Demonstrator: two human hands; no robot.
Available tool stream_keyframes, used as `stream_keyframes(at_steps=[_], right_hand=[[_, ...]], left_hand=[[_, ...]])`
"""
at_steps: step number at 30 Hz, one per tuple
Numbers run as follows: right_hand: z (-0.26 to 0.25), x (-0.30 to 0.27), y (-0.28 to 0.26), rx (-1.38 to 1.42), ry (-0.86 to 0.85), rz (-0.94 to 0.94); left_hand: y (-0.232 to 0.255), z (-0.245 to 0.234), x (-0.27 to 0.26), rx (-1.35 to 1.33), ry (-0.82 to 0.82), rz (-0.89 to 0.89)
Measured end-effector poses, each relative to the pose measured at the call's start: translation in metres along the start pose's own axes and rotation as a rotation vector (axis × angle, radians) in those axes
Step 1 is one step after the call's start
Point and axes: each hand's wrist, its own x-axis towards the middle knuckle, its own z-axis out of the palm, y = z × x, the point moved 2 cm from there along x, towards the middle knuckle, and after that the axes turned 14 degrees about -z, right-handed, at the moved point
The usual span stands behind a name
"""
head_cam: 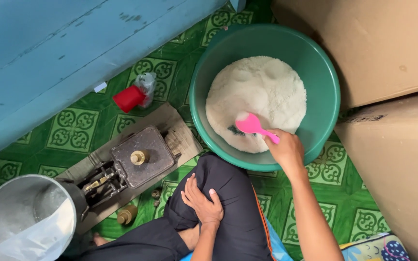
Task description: Manual packaging of white powdered food into small plastic bags using a scoop and a heat sealer.
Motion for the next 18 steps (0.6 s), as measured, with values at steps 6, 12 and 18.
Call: stream_keyframes(at_steps=[6,12,18], right_hand=[[-0.023,-0.038,-0.009,0.142,0.201,-0.053],[-0.014,-0.067,0.009,0.267,0.34,-0.003],[-0.027,-0.088,-0.004,0.279,0.382,-0.05]], left_hand=[[0.0,0.0,-0.001,-0.025,0.007,-0.005],[0.001,-0.001,-0.001,-0.043,0.013,-0.006],[0.0,-0.003,-0.002,-0.041,0.033,-0.009]])
